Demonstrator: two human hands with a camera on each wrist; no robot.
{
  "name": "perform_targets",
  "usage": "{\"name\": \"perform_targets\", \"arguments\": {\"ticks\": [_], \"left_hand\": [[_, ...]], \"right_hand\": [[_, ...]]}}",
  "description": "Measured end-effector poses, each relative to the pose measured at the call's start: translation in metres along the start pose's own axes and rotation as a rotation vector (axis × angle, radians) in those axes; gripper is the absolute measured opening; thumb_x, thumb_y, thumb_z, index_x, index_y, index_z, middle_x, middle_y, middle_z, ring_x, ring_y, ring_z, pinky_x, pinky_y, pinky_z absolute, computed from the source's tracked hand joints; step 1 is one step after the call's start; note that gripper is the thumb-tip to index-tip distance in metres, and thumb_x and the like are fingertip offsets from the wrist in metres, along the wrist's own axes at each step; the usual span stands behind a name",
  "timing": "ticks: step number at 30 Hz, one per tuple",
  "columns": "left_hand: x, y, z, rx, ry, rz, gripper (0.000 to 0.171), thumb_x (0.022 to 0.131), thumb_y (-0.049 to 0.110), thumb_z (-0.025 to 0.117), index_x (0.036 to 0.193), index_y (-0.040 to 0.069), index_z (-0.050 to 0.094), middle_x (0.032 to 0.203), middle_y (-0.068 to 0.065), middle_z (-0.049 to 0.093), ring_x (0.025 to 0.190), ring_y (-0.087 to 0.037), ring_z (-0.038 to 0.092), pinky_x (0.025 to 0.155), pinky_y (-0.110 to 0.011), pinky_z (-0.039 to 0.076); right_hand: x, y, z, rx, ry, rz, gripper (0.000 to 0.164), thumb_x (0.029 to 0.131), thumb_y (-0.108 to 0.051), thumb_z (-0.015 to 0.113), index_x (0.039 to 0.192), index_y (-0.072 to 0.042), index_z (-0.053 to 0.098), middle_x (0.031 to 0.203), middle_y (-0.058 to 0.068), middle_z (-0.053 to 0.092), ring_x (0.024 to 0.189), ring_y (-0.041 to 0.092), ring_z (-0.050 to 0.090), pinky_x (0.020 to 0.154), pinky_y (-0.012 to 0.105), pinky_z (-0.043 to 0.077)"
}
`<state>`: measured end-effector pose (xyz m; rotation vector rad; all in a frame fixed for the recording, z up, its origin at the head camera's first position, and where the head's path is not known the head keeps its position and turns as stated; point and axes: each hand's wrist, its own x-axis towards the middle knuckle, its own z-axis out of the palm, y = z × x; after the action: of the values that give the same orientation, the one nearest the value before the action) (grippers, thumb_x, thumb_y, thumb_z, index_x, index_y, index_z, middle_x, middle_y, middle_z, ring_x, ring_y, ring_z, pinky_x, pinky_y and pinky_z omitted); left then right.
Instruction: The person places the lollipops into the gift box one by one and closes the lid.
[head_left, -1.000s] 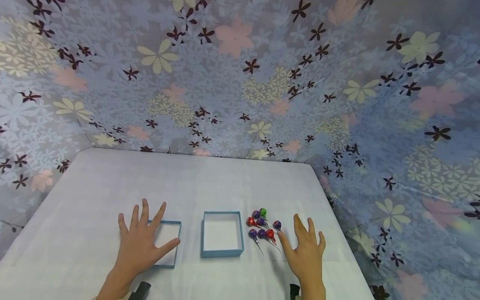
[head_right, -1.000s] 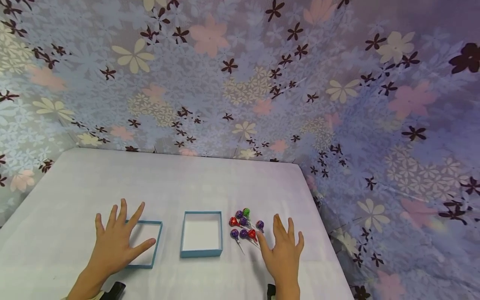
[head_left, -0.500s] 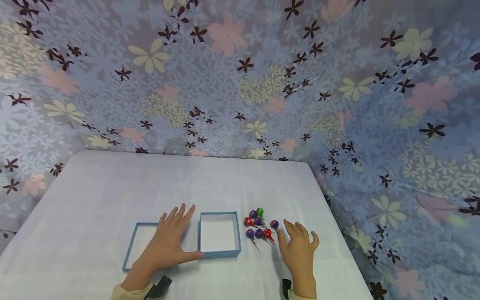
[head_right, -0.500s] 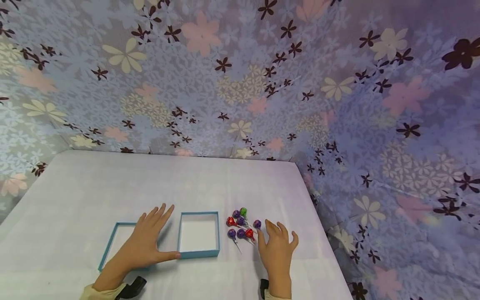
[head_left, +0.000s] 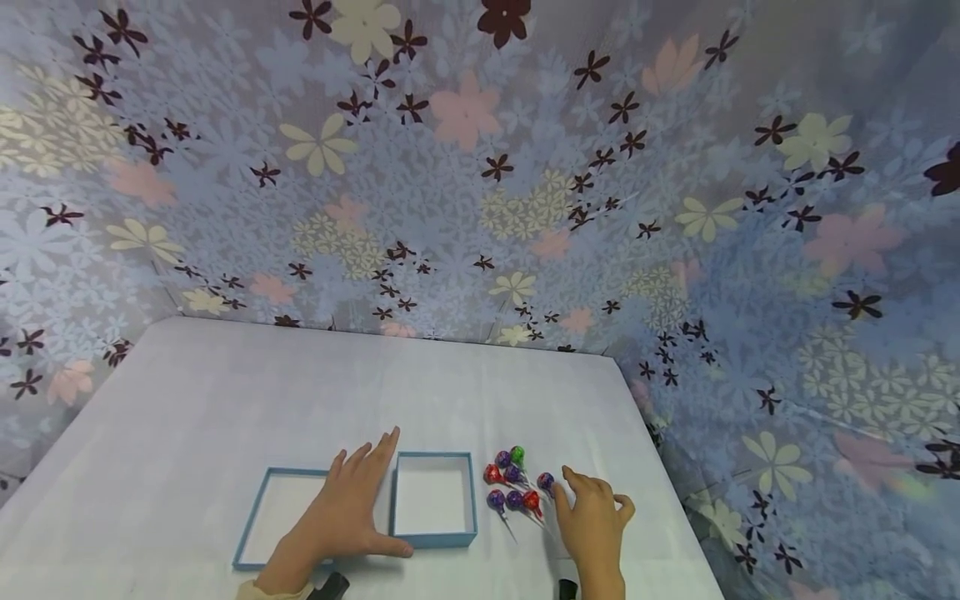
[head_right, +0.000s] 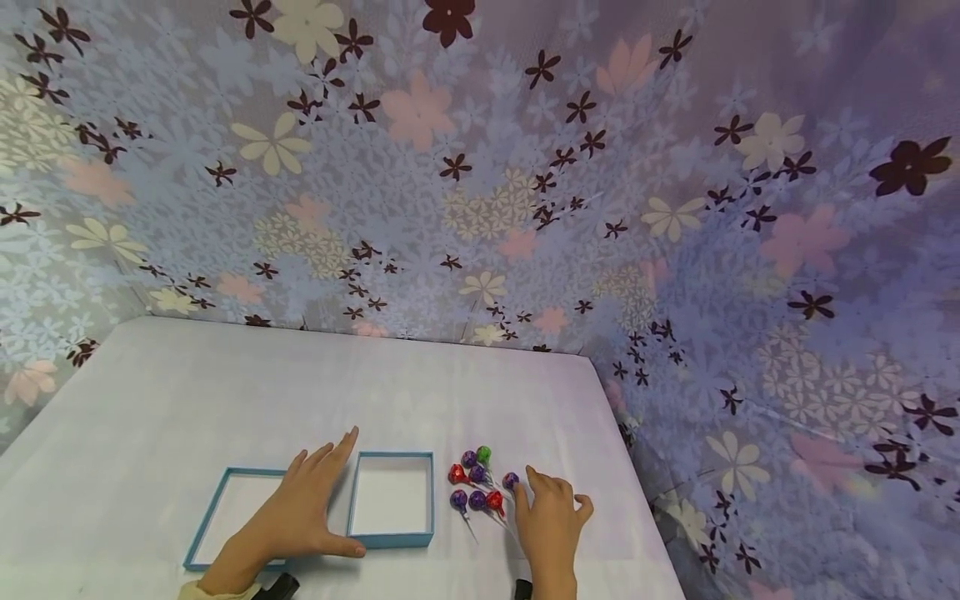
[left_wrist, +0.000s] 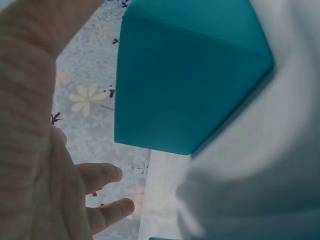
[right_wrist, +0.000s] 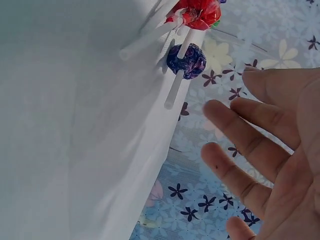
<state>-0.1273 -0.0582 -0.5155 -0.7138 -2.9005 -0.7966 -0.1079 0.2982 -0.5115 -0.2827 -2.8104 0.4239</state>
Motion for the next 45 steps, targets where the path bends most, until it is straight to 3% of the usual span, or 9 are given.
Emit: {"name": "perform_targets", "arguments": {"ticks": [7, 18, 21, 25, 29, 37, 45], "left_hand": [[0.003, -0.001, 0.009, -0.066, -0.037, 0.038, 0.141, 0.046, 0.081, 0.073, 0.154, 0.026, 0.000, 0.151, 0.004, 0.035, 0.136, -0.036, 0.031, 0.105, -0.066, 0.013], [0.001, 0.003, 0.015, 0.012, -0.037, 0.010, 0.145, 0.046, 0.081, 0.072, 0.154, 0.020, -0.003, 0.144, -0.004, 0.044, 0.132, -0.030, 0.037, 0.106, -0.062, 0.020], [0.004, 0.006, 0.017, -0.034, -0.061, -0.024, 0.145, 0.048, 0.080, 0.073, 0.154, 0.015, -0.001, 0.145, -0.009, 0.041, 0.132, -0.032, 0.037, 0.107, -0.058, 0.023], [0.004, 0.008, 0.019, -0.121, -0.083, -0.064, 0.138, 0.050, 0.076, 0.075, 0.152, 0.005, 0.013, 0.143, -0.016, 0.040, 0.130, -0.037, 0.038, 0.104, -0.056, 0.029], [0.003, 0.010, 0.023, -0.160, -0.063, -0.076, 0.132, 0.051, 0.071, 0.079, 0.148, 0.000, 0.024, 0.141, -0.018, 0.041, 0.128, -0.038, 0.039, 0.103, -0.056, 0.032], [0.003, 0.014, 0.027, -0.199, -0.013, -0.104, 0.130, 0.051, 0.064, 0.083, 0.147, 0.001, 0.023, 0.143, -0.020, 0.038, 0.131, -0.036, 0.036, 0.104, -0.051, 0.035], [0.006, 0.011, 0.029, -0.254, -0.043, -0.118, 0.132, 0.049, 0.062, 0.085, 0.147, 0.001, 0.021, 0.140, -0.021, 0.038, 0.127, -0.037, 0.040, 0.100, -0.051, 0.039]], "right_hand": [[0.000, 0.003, 0.011, -0.050, -0.029, 0.040, 0.032, 0.084, -0.029, 0.072, 0.111, -0.010, 0.071, 0.104, 0.009, 0.070, 0.102, 0.035, 0.055, 0.091, 0.066, 0.017], [0.007, 0.005, 0.022, -0.090, -0.055, 0.041, 0.035, 0.083, -0.030, 0.072, 0.111, -0.009, 0.071, 0.102, 0.009, 0.070, 0.100, 0.034, 0.057, 0.091, 0.065, 0.019], [0.010, 0.004, 0.023, -0.103, -0.058, 0.034, 0.034, 0.084, -0.030, 0.072, 0.111, -0.009, 0.071, 0.101, 0.009, 0.070, 0.099, 0.035, 0.057, 0.091, 0.065, 0.019], [0.013, 0.002, 0.024, -0.120, -0.083, 0.044, 0.035, 0.084, -0.031, 0.071, 0.110, -0.008, 0.071, 0.101, 0.010, 0.070, 0.101, 0.035, 0.057, 0.092, 0.066, 0.018], [0.012, 0.002, 0.024, -0.128, -0.096, 0.059, 0.034, 0.083, -0.032, 0.072, 0.109, -0.009, 0.072, 0.100, 0.010, 0.070, 0.101, 0.035, 0.056, 0.093, 0.065, 0.019], [0.015, 0.001, 0.024, -0.107, -0.042, 0.026, 0.026, 0.082, -0.032, 0.074, 0.099, -0.012, 0.075, 0.092, 0.006, 0.071, 0.094, 0.033, 0.058, 0.090, 0.064, 0.019], [0.017, 0.001, 0.026, -0.087, -0.050, 0.035, 0.025, 0.079, -0.033, 0.076, 0.094, -0.014, 0.076, 0.087, 0.004, 0.071, 0.092, 0.032, 0.057, 0.091, 0.064, 0.018]]}}
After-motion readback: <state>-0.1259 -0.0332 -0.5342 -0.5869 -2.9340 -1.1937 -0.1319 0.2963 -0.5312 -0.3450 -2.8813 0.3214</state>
